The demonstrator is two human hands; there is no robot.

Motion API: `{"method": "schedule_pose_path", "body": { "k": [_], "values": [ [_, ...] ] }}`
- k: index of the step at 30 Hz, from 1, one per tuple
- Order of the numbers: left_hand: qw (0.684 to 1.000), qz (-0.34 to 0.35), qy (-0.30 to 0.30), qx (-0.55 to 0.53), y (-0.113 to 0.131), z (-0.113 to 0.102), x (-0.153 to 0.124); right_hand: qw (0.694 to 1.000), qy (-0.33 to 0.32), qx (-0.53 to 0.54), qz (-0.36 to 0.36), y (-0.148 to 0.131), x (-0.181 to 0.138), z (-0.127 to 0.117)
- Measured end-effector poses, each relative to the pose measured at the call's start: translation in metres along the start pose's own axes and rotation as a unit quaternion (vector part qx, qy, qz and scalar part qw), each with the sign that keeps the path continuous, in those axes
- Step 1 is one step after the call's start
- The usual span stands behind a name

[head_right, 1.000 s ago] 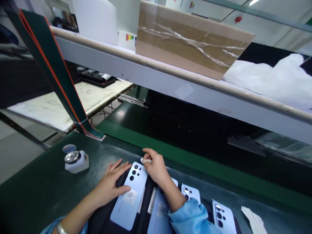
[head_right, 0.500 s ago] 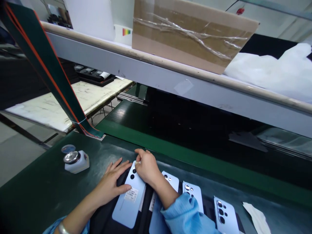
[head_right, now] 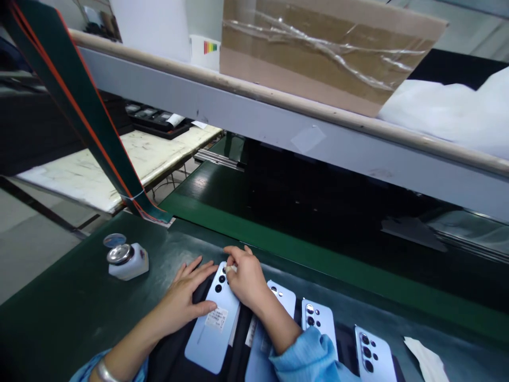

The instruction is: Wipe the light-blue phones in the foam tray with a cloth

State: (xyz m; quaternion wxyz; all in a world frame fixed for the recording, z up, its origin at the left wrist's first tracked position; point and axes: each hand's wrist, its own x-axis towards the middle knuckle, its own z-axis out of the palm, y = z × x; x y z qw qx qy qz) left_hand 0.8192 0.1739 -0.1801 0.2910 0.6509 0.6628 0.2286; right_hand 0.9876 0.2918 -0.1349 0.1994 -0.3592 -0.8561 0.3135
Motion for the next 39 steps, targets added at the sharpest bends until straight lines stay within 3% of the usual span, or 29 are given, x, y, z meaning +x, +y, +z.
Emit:
{"method": "schedule_pose_path", "body": {
  "k": [6,14,19,23,27,39],
  "values": [
    [1.0,-0.001,0.003,-0.001,-0.002,0.001,0.0,0.999,-0.03,-0.034,-0.005,-0.003,0.005,-0.003],
    [1.0,0.005,0.008,-0.006,-0.003,0.002,-0.001,0.999,-0.014,-0.033,0.003,-0.003,0.006,-0.004],
    [1.0,0.004,0.01,-0.005,-0.004,0.003,-0.001,0.999,0.019,0.031,0.026,0.002,0.008,-0.01],
    [1.0,0.007,0.007,0.002,-0.004,0.003,0.0,0.992,0.046,-0.063,-0.098,0.006,-0.011,0.001],
    [1.0,0.006,0.003,0.004,-0.003,0.002,0.0,0.957,0.038,-0.204,-0.204,0.005,-0.023,0.008],
    [1.0,0.008,0.009,-0.001,-0.002,0.001,-0.001,0.947,-0.05,-0.242,-0.204,-0.002,-0.01,-0.007]
  ]
}}
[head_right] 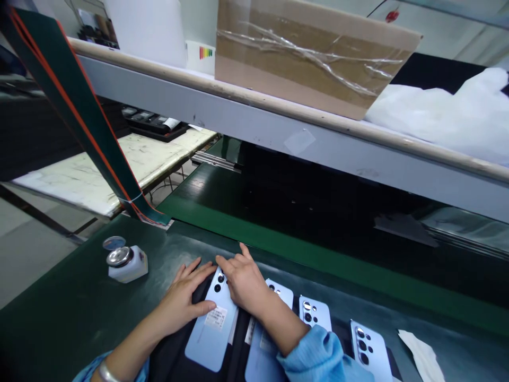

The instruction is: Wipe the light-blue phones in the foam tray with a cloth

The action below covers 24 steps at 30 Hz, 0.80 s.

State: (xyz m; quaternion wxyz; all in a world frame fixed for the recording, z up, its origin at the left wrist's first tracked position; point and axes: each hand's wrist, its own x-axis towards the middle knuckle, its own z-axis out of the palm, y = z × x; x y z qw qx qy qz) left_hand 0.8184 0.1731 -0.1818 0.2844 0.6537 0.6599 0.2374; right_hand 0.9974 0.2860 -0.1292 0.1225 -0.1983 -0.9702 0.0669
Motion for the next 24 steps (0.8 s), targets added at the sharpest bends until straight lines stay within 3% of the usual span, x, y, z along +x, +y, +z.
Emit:
{"method": "schedule_pose_path", "body": {
  "k": [15,24],
  "values": [
    [1.0,-0.006,-0.003,0.008,0.0008,0.0005,-0.0011,0.999,-0.043,-0.009,0.002,-0.0036,0.0061,-0.0063],
    [1.0,-0.013,-0.004,0.008,0.0042,-0.0023,0.0007,0.999,-0.032,-0.009,0.009,-0.0015,0.0042,-0.0052]
  ]
}}
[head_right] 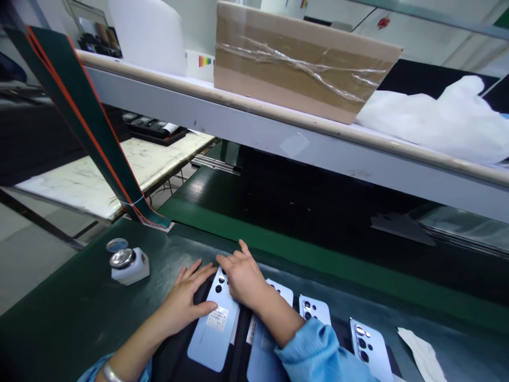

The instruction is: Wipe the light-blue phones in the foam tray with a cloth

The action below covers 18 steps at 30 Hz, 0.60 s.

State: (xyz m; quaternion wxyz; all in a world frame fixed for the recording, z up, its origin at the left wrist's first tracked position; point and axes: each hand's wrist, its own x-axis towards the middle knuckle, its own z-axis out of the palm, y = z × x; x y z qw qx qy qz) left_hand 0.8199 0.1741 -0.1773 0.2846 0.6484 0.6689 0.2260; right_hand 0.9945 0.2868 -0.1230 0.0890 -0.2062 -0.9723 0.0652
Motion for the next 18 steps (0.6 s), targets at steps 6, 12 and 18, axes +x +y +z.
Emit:
{"method": "schedule_pose_path", "body": {
  "k": [6,12,18],
  "values": [
    [1.0,0.008,0.009,-0.009,-0.002,0.002,-0.001,0.997,0.066,0.029,0.033,0.007,0.0,0.005],
    [1.0,0.009,-0.002,-0.004,-0.004,0.003,0.0,0.958,0.096,0.225,0.151,0.012,-0.004,0.006],
    [1.0,0.005,-0.001,-0.001,-0.006,0.003,0.0,0.958,0.042,0.233,0.162,0.007,0.005,0.007]
  ]
}}
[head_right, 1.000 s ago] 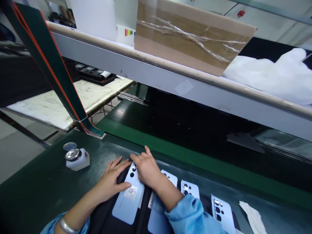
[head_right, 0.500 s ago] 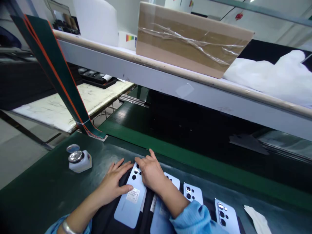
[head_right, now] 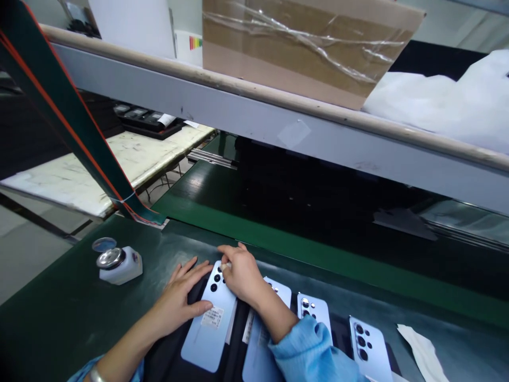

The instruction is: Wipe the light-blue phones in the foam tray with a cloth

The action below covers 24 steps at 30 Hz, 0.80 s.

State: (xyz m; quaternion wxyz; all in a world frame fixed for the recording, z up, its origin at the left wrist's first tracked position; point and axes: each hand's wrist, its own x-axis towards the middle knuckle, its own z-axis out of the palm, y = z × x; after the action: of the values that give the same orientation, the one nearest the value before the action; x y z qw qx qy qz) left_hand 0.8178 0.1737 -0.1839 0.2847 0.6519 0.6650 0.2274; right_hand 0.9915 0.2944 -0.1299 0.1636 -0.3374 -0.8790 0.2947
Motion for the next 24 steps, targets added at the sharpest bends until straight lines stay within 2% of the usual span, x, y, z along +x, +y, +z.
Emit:
{"method": "schedule_pose_path", "body": {
  "k": [9,12,24],
  "values": [
    [1.0,-0.002,-0.006,0.003,0.002,0.0,0.0,0.998,-0.004,-0.066,0.009,-0.012,0.003,-0.001],
    [1.0,-0.005,-0.005,0.003,0.003,-0.002,0.001,0.996,-0.008,-0.083,-0.007,-0.013,0.002,0.0],
    [1.0,0.0,-0.001,0.005,0.004,-0.002,0.0,0.994,0.002,-0.11,-0.015,-0.015,0.003,0.002]
  ]
}}
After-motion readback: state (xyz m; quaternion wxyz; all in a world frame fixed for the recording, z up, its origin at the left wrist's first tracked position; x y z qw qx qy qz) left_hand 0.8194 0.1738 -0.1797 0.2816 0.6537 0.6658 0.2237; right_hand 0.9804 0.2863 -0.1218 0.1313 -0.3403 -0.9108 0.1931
